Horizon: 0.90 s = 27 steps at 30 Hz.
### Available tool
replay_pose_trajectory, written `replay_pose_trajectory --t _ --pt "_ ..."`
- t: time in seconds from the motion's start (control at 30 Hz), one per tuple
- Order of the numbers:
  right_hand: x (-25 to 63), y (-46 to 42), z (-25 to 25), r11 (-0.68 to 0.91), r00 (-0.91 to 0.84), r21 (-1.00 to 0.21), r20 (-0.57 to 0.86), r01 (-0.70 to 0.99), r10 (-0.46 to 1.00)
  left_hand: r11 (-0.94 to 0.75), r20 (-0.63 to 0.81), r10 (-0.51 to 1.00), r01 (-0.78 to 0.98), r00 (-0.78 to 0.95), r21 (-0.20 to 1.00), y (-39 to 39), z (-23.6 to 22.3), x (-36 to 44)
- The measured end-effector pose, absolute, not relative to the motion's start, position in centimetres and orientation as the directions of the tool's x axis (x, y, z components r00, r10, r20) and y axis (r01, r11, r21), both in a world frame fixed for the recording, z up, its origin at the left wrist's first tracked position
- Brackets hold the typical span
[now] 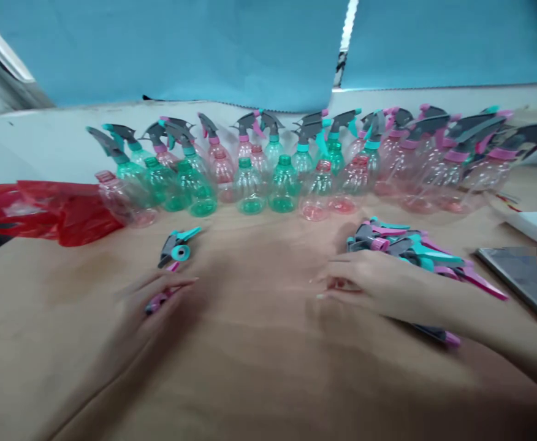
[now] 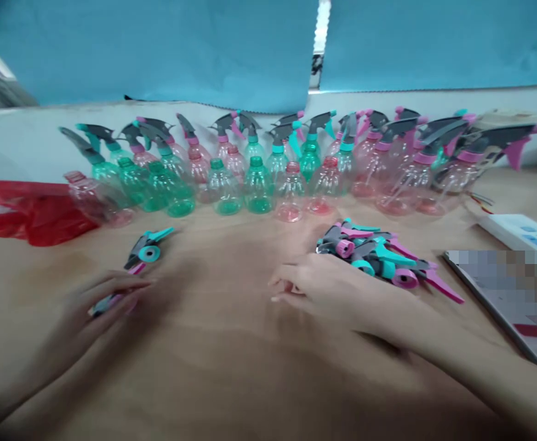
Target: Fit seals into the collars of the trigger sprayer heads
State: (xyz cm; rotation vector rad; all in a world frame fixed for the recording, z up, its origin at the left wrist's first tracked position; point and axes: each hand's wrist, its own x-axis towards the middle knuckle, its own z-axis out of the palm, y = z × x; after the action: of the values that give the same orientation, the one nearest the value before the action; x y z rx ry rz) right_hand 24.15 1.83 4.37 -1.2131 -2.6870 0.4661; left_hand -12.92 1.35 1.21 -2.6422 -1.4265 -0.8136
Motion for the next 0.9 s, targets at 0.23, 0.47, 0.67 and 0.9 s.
replay_pose_trajectory --t 0.23,0.47,0.67,0.9 --pt "17.6 1.2 3.4 0.713 -0.786 -0.414 -0.01 0.566 0.618 -0.523 0.454 0.78 0.847 0.431 0.095 0.7 0.0 -17.6" --pt "16.3 0.6 3.5 0.757 -0.812 -0.392 0.04 0.523 0.582 -0.516 0.4 0.803 0.852 0.442 0.093 1.0 -1.7 -16.5" --pt "17.8 0.9 5.4 0.758 -0.795 -0.4 0.107 0.515 0.597 -0.606 0.586 0.722 0.744 0.367 0.281 -0.7 -0.1 -8.3" --pt "21.3 1.1 8.7 0.707 -0.707 -0.375 0.165 0.599 0.687 -0.769 0.564 0.637 0.483 0.525 0.419 1.0 0.9 0.7"
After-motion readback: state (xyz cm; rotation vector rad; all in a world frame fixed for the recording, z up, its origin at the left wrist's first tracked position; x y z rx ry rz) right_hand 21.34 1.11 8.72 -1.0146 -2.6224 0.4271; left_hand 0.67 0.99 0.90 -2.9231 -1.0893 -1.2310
